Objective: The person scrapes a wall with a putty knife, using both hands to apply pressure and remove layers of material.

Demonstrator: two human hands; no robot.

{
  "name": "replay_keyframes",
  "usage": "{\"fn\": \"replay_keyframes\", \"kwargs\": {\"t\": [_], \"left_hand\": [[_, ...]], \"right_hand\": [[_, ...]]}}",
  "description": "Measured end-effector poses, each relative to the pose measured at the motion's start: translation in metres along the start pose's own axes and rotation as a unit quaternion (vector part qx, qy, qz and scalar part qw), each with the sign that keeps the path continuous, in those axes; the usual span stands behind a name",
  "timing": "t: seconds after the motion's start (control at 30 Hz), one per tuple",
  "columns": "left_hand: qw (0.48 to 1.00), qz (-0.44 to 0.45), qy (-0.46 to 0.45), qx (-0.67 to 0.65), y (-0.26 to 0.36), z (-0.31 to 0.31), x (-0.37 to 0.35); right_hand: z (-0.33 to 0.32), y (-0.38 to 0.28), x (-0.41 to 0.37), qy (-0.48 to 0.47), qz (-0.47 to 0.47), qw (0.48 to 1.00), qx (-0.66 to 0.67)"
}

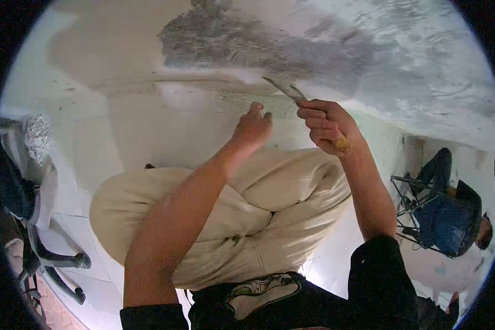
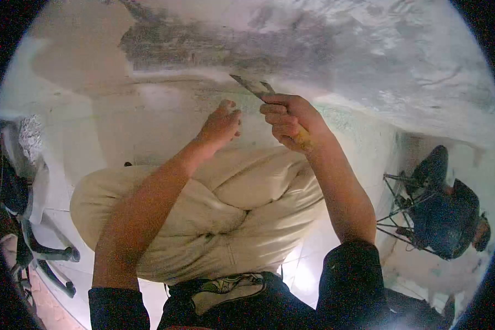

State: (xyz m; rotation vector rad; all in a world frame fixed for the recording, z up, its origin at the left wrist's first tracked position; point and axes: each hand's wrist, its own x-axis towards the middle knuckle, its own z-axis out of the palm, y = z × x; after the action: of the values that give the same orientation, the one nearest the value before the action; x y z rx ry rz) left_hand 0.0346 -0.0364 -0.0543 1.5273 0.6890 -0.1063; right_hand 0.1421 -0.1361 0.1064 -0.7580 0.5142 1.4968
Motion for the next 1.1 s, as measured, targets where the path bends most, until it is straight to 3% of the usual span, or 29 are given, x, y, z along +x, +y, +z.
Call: {"fn": "replay_keyframes", "kwargs": {"t": [0.03,0.13,0.2,0.3,0.33,0.4,0.43,0.5,0.53,0.6,0.67,0.73,0.77,0.8,0.83,0.87,0.9,0.93,1.0,1.07,1.1], "left_hand": [[1.000,0.003,-0.001,0.001,-0.005,0.002,0.004],[0.997,0.068,-0.032,-0.018,-0.004,-0.006,0.004],[0.950,-0.020,-0.080,-0.301,0.025,-0.011,-0.012],[0.938,-0.034,-0.101,-0.330,0.036,-0.012,-0.009],[0.938,-0.032,-0.100,-0.331,0.032,-0.012,-0.007],[0.991,-0.008,-0.071,-0.115,0.019,-0.010,-0.008],[0.991,-0.009,-0.070,-0.115,0.010,-0.009,-0.005],[0.989,0.136,-0.009,0.054,0.007,-0.012,-0.004],[0.989,0.135,-0.007,0.053,0.013,-0.015,-0.007],[0.998,0.006,0.039,-0.048,0.029,-0.023,-0.012],[0.995,0.005,0.063,-0.082,0.037,-0.028,-0.015],[0.989,0.004,0.088,-0.115,0.034,-0.029,-0.010],[0.987,0.015,0.100,-0.124,0.032,-0.028,-0.007],[0.984,0.026,0.112,-0.133,0.034,-0.029,-0.007],[0.984,0.025,0.114,-0.134,0.035,-0.028,-0.008],[0.984,0.038,0.093,-0.148,0.037,-0.027,-0.007],[0.983,0.051,0.071,-0.162,0.042,-0.027,-0.010],[0.983,0.050,0.072,-0.164,0.046,-0.026,-0.012],[0.983,0.057,0.078,-0.153,0.049,-0.024,-0.016],[0.983,0.105,0.096,-0.112,0.046,-0.023,-0.015],[0.979,0.153,0.114,-0.068,0.048,-0.024,-0.016]], "right_hand": [[0.006,0.002,0.001,0.035,-0.004,0.999,0.001],[-0.009,0.001,0.006,-0.009,-0.002,0.999,0.047],[-0.027,0.014,0.012,-0.055,0.024,0.997,0.045],[-0.039,0.039,0.028,0.020,-0.047,0.992,0.118],[-0.046,0.042,0.030,0.019,-0.048,0.992,0.116],[-0.059,0.047,0.034,0.007,-0.024,0.998,0.066],[-0.055,0.050,0.035,0.018,-0.016,0.998,0.059],[-0.055,0.050,0.030,0.016,-0.010,0.999,0.036],[-0.054,0.050,0.026,0.013,-0.005,1.000,0.013],[-0.048,0.051,0.015,0.050,-0.046,0.997,-0.045],[-0.037,0.058,0.003,0.085,-0.086,0.987,-0.102],[-0.027,0.069,-0.008,0.049,-0.213,0.950,-0.223],[-0.030,0.071,-0.011,-0.015,-0.232,0.948,-0.219],[-0.031,0.073,-0.013,-0.016,-0.229,0.948,-0.219],[-0.032,0.075,-0.014,0.041,-0.314,0.868,-0.382],[-0.032,0.077,-0.014,0.096,-0.386,0.750,-0.529],[-0.024,0.079,-0.013,0.121,-0.443,0.655,-0.600],[-0.026,0.074,-0.012,0.120,-0.442,0.655,-0.601],[-0.027,0.062,-0.011,0.143,-0.528,0.422,-0.723],[-0.018,0.055,-0.003,0.125,-0.566,0.424,-0.696],[-0.014,0.049,0.001,0.018,-0.586,0.457,-0.669]]}}
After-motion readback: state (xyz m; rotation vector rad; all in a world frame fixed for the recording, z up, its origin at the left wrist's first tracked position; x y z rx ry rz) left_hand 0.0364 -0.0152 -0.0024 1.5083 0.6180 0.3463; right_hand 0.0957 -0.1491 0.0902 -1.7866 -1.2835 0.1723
